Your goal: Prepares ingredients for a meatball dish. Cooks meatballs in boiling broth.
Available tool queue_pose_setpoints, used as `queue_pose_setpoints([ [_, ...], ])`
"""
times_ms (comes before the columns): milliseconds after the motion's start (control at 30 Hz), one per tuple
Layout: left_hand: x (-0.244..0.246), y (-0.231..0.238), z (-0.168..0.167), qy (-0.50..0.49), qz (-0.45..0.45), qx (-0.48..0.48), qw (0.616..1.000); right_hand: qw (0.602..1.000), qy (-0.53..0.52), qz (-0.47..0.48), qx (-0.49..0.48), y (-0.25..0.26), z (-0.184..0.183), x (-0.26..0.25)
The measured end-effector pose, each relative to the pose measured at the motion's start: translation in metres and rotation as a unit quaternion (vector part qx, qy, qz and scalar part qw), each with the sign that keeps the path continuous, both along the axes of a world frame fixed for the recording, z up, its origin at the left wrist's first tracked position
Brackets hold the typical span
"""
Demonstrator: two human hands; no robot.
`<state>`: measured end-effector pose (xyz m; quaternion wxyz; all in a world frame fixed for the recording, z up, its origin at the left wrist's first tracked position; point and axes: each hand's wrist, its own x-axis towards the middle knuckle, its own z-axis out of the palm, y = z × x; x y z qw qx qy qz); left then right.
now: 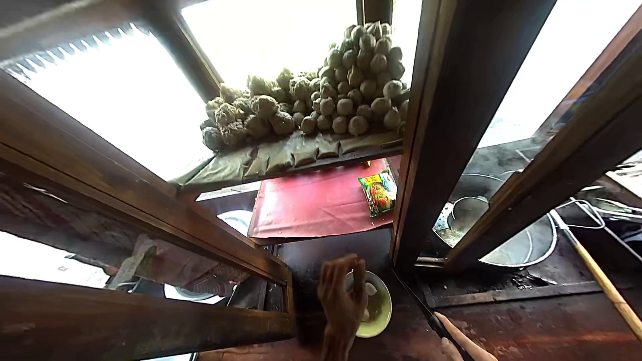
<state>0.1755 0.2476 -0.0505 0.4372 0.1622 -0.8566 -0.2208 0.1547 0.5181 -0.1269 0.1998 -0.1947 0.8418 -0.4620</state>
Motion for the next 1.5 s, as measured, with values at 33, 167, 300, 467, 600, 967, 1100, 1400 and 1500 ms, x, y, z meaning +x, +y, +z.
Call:
queue_pose_setpoints([
  [33, -0.008, -0.008, 0.045, 0.058, -0.003, -0.034, 0.998, 1.0, -0.006, 0.0, 0.0, 0.001, -0.001, 0.001],
  [167, -0.073, -0.049, 0.178, -0.009, -0.035, -0.111, 0.993, 1.0, -0.017, -0.002, -0.007, 0.001, 0.0, 0.002],
  [300, -0.161, -0.081, 0.221, -0.19, -0.071, -0.164, 0.966, 0.999, -0.013, -0.029, -0.02, 0.002, -0.003, 0.0],
  [467, -0.18, -0.08, 0.222, -0.242, -0.048, -0.172, 0.954, 0.997, -0.015, -0.068, -0.018, 0.008, -0.005, 0.001],
  [600, -0.179, -0.071, 0.222, -0.261, -0.02, -0.136, 0.955, 0.997, -0.018, -0.069, -0.032, 0.011, -0.012, 0.003],
  [967, -0.137, -0.08, 0.228, -0.065, -0.025, 0.044, 0.997, 0.996, 0.002, -0.071, -0.048, 0.014, -0.002, 0.003],
  [1100, -0.064, -0.058, 0.205, 0.124, -0.164, 0.264, 0.942, 0.993, 0.029, -0.085, -0.079, 0.012, 0.0, 0.007],
  [1400, 0.022, -0.013, -0.002, -0.008, -0.094, 0.71, 0.698, 0.99, -0.002, -0.017, -0.14, -0.007, 0.011, 0.001],
  [1500, 0.033, -0.003, -0.046, -0.012, -0.078, 0.759, 0.646, 0.992, -0.009, 0.006, -0.129, -0.013, 0.013, 0.002],
])
